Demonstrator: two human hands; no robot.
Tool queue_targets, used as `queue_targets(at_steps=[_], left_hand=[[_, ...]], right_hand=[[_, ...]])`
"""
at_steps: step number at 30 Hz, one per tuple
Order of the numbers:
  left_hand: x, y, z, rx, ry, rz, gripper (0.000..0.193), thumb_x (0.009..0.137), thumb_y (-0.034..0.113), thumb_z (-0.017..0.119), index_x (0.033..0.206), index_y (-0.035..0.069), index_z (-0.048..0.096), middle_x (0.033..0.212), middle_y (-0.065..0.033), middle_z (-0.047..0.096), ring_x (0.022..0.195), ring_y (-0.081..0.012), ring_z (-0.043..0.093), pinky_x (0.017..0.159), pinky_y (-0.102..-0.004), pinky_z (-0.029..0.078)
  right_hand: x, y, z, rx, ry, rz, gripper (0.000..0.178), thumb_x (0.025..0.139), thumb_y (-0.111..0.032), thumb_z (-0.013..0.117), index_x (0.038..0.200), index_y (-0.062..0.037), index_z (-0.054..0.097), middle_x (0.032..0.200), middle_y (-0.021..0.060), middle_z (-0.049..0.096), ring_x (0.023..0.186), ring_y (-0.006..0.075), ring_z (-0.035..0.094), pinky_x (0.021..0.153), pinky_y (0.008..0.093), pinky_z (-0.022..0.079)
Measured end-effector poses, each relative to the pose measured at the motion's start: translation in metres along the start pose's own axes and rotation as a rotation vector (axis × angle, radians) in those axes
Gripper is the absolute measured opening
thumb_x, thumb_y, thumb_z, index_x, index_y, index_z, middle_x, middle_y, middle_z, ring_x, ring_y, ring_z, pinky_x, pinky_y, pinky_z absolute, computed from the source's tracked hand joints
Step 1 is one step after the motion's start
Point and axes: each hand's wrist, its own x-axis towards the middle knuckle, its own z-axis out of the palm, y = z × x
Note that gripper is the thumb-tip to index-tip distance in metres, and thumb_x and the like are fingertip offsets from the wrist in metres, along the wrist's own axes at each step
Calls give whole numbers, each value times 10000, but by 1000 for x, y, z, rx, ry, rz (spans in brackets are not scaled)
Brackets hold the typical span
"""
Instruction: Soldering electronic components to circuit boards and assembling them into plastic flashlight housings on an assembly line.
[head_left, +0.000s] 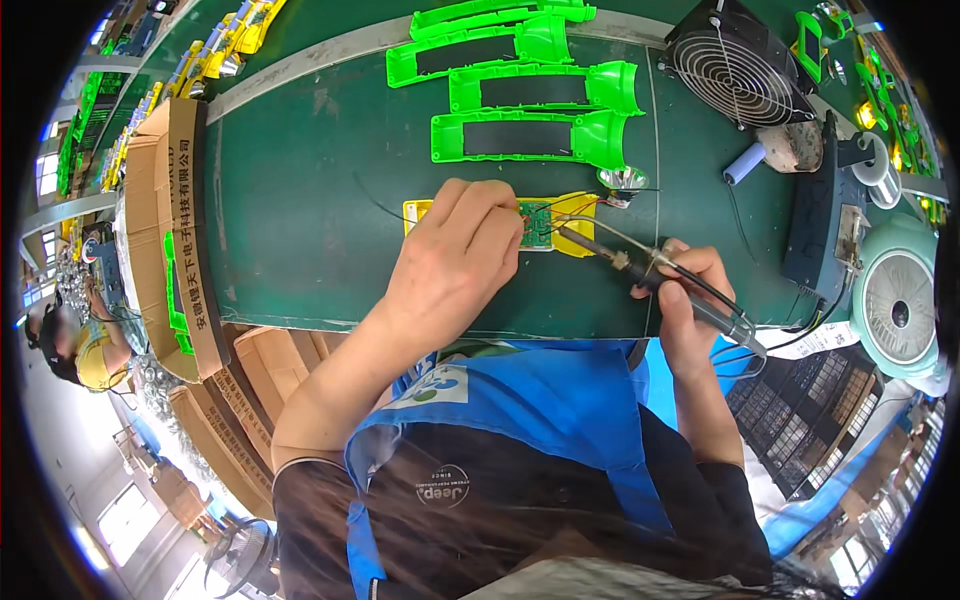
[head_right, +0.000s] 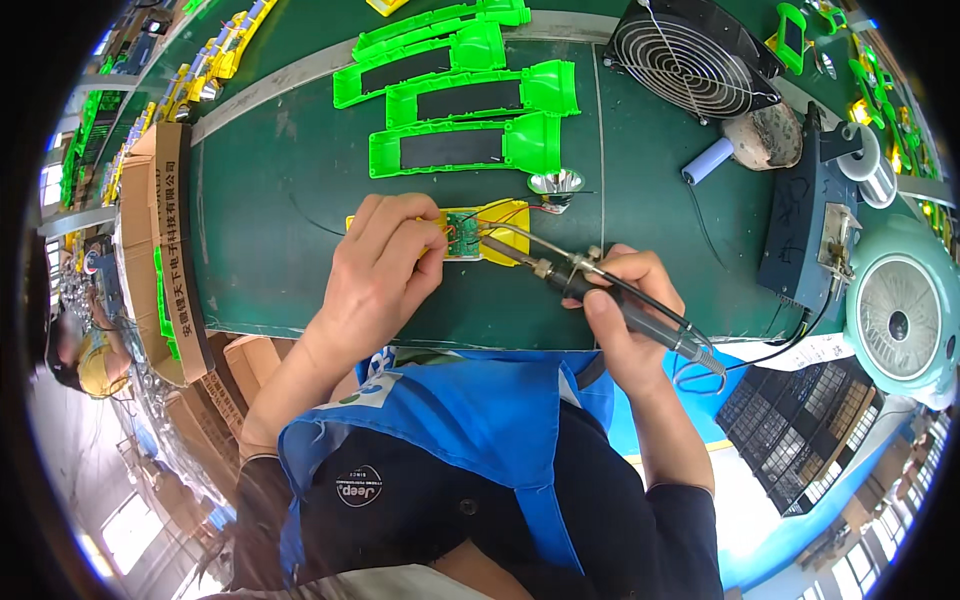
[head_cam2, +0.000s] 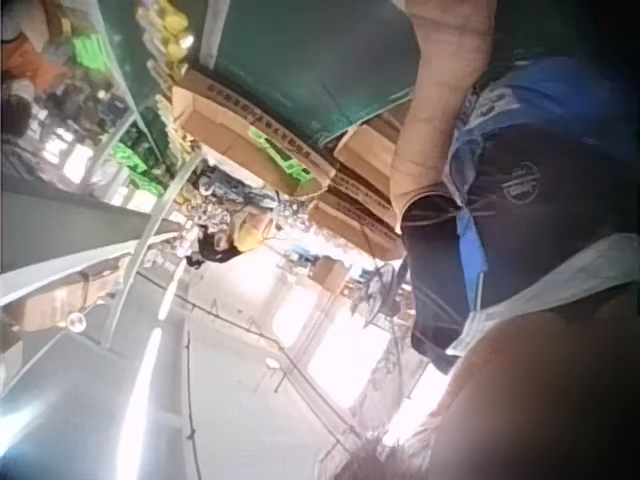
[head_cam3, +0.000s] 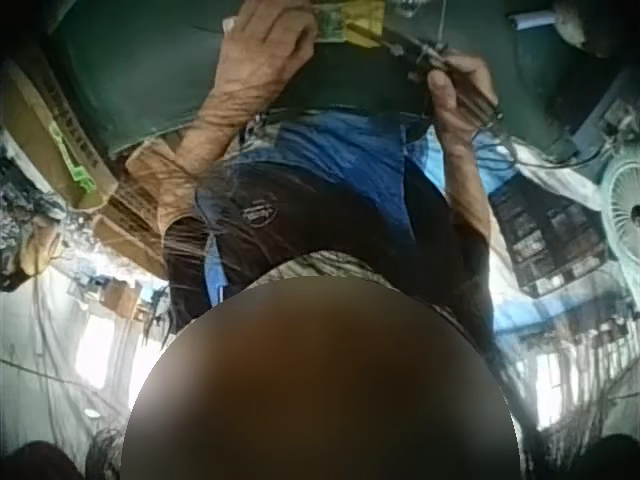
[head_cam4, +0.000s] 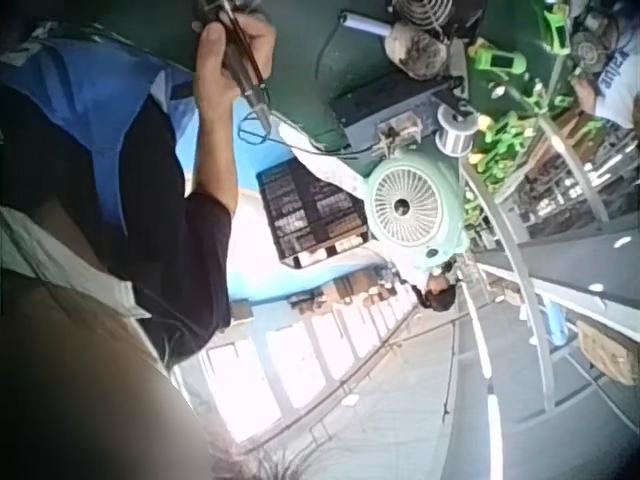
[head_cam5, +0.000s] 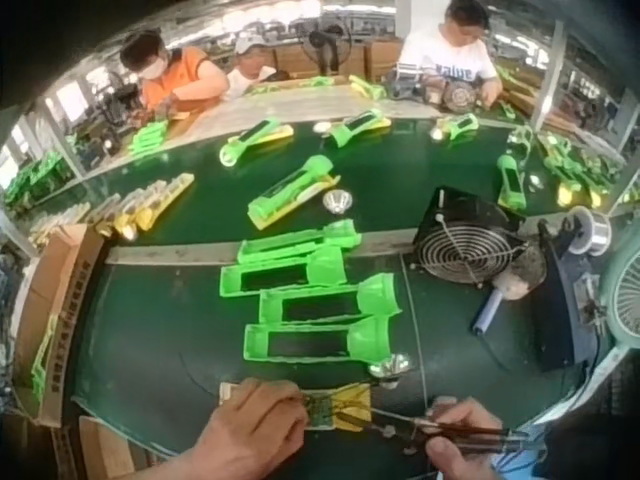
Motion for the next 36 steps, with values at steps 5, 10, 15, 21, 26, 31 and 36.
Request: queue_targets(at_steps=[5,10,15,21,26,31,36], left_hand=[[5,5,-5,-4,-92,-127,186,687,-51,653,828,5,546,907,-107,532,810,-274,530,705,-364,470],[11,3,-7,-39,-157,-138,162,695,-39,641,828,-11,552,875,-109,511,802,-271,521,700,-362,464],[11,5,-6,0,-129,-150,226,653,-81,666,781,19,510,893,-94,560,789,-286,548,669,-369,469],[12,6,-5,45,-159,-161,218,657,-71,653,780,19,497,865,-95,537,774,-288,534,658,-384,458],[13,6,-6,65,-187,-145,197,674,-56,643,778,16,493,862,-99,528,777,-291,526,665,-393,453],[14,5,-8,74,-243,-126,187,641,-10,635,805,2,545,857,-114,485,810,-264,498,705,-349,452],[15,7,-8,53,-226,-179,196,674,-63,643,781,16,499,861,-99,530,787,-293,528,672,-389,457]], right_hand=[[6,-8,6,-61,-29,0,166,862,-88,645,913,11,523,763,84,576,666,123,603,602,225,466],[6,-4,8,-101,-40,-28,144,852,-77,647,899,8,541,753,100,607,653,122,594,598,221,457],[5,-5,9,-113,-21,-5,150,837,-77,660,895,4,549,721,96,629,658,111,578,589,217,439],[8,-2,4,-238,-68,-100,187,820,-113,699,880,-24,545,701,80,674,651,118,554,685,263,419],[10,1,1,-260,-130,-192,218,815,-143,716,884,-36,539,707,75,688,644,126,556,734,296,406],[6,-3,1,-204,-52,-137,227,836,-151,700,913,-21,530,728,100,679,655,134,568,692,286,429],[3,-5,4,-21,22,12,227,878,-139,655,965,1,499,762,137,659,708,151,596,671,269,471]])
